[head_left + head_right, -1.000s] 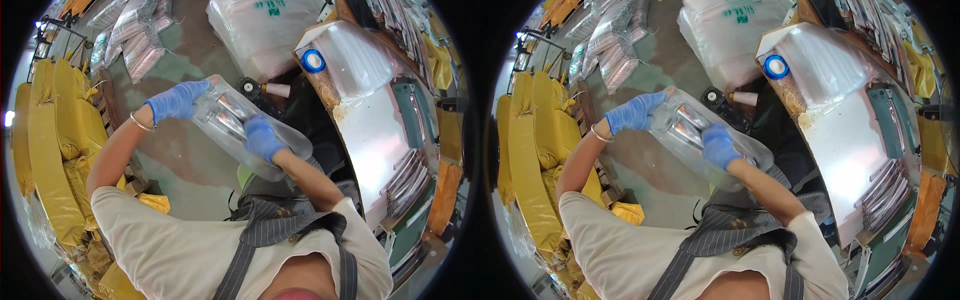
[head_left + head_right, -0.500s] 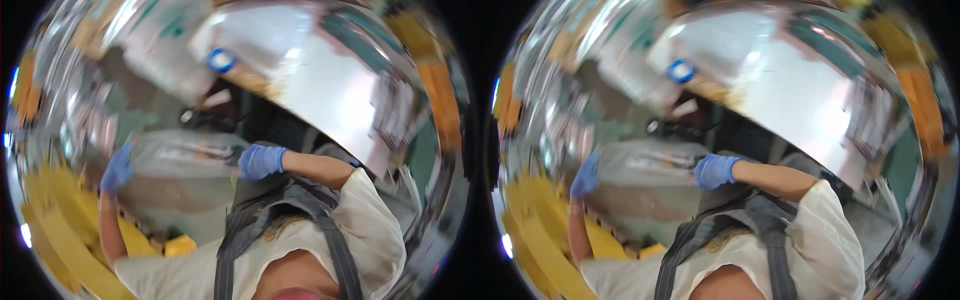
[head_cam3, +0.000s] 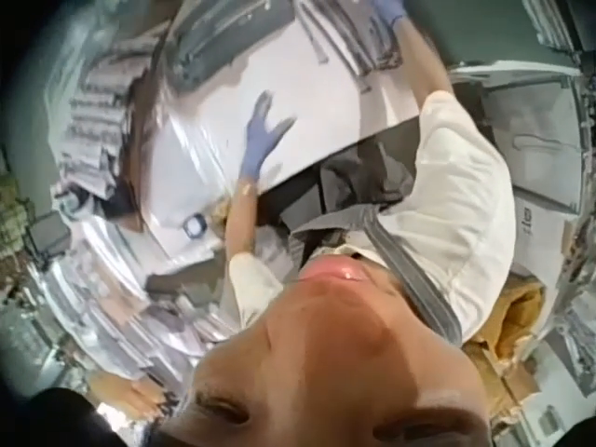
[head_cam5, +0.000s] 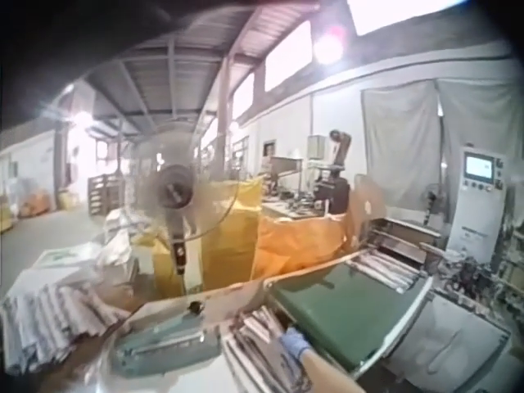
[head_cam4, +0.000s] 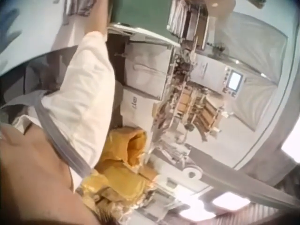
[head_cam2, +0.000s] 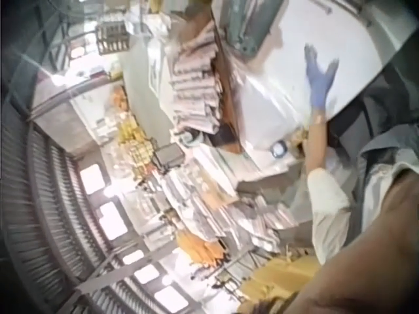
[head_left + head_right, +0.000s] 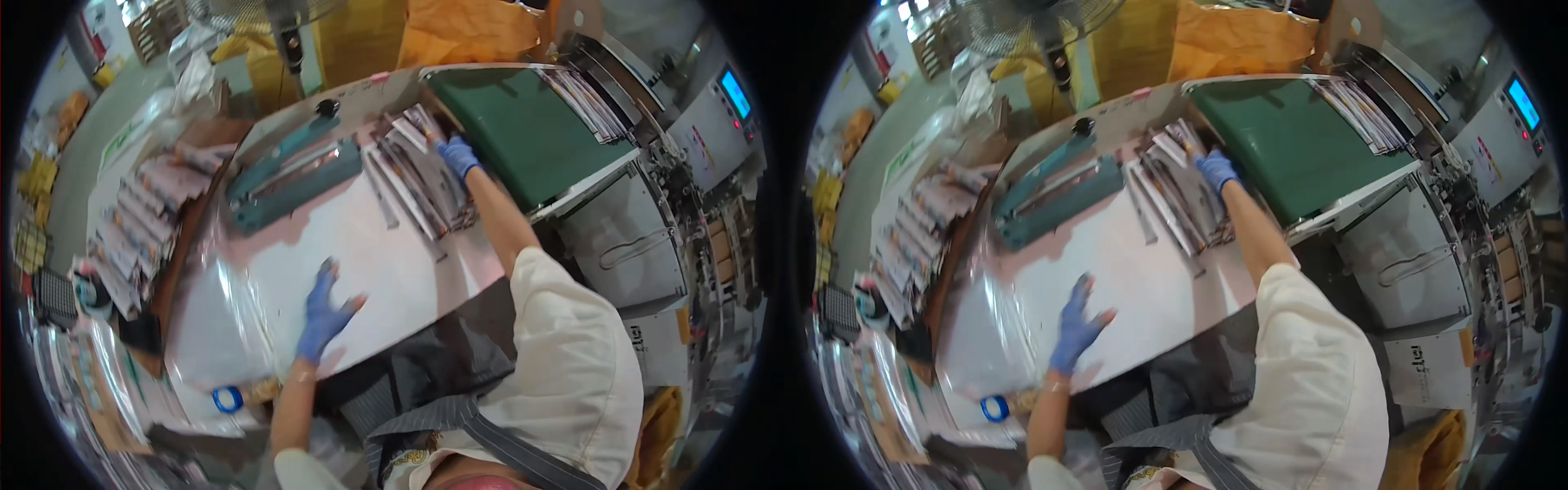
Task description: Packing and sealing bundles of incense sticks into plastic bags using a heat sealer.
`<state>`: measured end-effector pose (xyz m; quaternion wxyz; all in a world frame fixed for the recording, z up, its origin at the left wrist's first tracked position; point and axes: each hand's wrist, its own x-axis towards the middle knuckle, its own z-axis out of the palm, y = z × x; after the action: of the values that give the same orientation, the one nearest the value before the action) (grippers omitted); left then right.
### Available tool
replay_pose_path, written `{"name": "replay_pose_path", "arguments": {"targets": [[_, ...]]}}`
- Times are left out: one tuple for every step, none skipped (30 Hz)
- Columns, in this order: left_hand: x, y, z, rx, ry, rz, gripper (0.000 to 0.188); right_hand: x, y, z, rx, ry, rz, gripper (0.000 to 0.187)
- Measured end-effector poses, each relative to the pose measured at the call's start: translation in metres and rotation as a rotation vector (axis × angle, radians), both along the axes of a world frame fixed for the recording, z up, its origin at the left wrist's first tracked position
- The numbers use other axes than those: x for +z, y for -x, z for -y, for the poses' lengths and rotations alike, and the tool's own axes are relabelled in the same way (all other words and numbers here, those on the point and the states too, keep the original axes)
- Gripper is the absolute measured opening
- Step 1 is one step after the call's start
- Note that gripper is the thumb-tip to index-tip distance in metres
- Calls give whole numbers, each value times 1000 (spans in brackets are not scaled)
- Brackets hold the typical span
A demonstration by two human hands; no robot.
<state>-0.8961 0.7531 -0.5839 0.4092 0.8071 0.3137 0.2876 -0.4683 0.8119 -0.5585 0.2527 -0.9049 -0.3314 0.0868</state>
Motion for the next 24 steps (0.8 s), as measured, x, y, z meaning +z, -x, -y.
{"name": "replay_pose_path", "arguments": {"targets": [[-7,-45,-24,59,133,-50,82,-2,12,-13,30,100,-125,86],[-27,-76,-53,161,118,-126,89,0,39,-24,124,96,-129,86],[-12,-108,-68,261,255,-128,98,4,51,-24,194,98,-126,86],[-8,-136,-86,319,115,-202,107,7,54,-24,160,54,-118,83],[-2,-163,-100,365,165,-191,115,8,47,-21,118,20,-108,81],[10,-213,-95,367,273,-125,119,-23,-2,-8,61,-280,28,80],[12,-225,-107,421,307,-109,121,-24,6,-12,130,-227,-183,83],[13,-244,-110,469,289,-28,119,-30,6,-14,109,-238,-200,84],[13,-259,-110,520,272,54,117,-37,8,-14,92,-248,-218,86],[-2,-251,-121,556,269,35,117,-30,35,-20,153,-201,-335,89],[-14,-249,-125,542,400,158,109,-18,51,-15,196,-153,-436,91],[-25,-241,-127,531,526,283,101,-28,68,-20,118,-225,-511,82],[-31,-234,-108,520,553,261,101,-41,69,4,188,-330,-899,72],[-28,-218,-79,332,677,318,91,-55,73,36,247,-449,-1289,64],[-17,-175,-55,202,778,382,81,-29,120,74,326,-479,-1538,44],[27,-156,-7,11,825,329,64,-46,124,124,331,-440,-1307,38],[22,-120,32,49,793,293,62,-53,146,174,354,-304,-1407,34],[-7,-75,70,-23,844,300,67,2,181,213,364,-335,-1475,43],[-10,-48,100,-122,670,145,78,12,194,247,332,-276,-1489,59],[-9,-36,136,2,829,352,76,-5,202,274,447,-207,-1479,67],[7,-30,169,145,979,562,74,13,215,285,401,-200,-1522,72],[21,-29,172,140,1060,468,74,4,230,286,336,-350,-1454,76],[33,-31,165,132,1138,375,73,-3,245,280,273,-497,-1377,81],[18,-20,157,114,1066,304,76,7,248,263,437,-523,-1149,91]]}}
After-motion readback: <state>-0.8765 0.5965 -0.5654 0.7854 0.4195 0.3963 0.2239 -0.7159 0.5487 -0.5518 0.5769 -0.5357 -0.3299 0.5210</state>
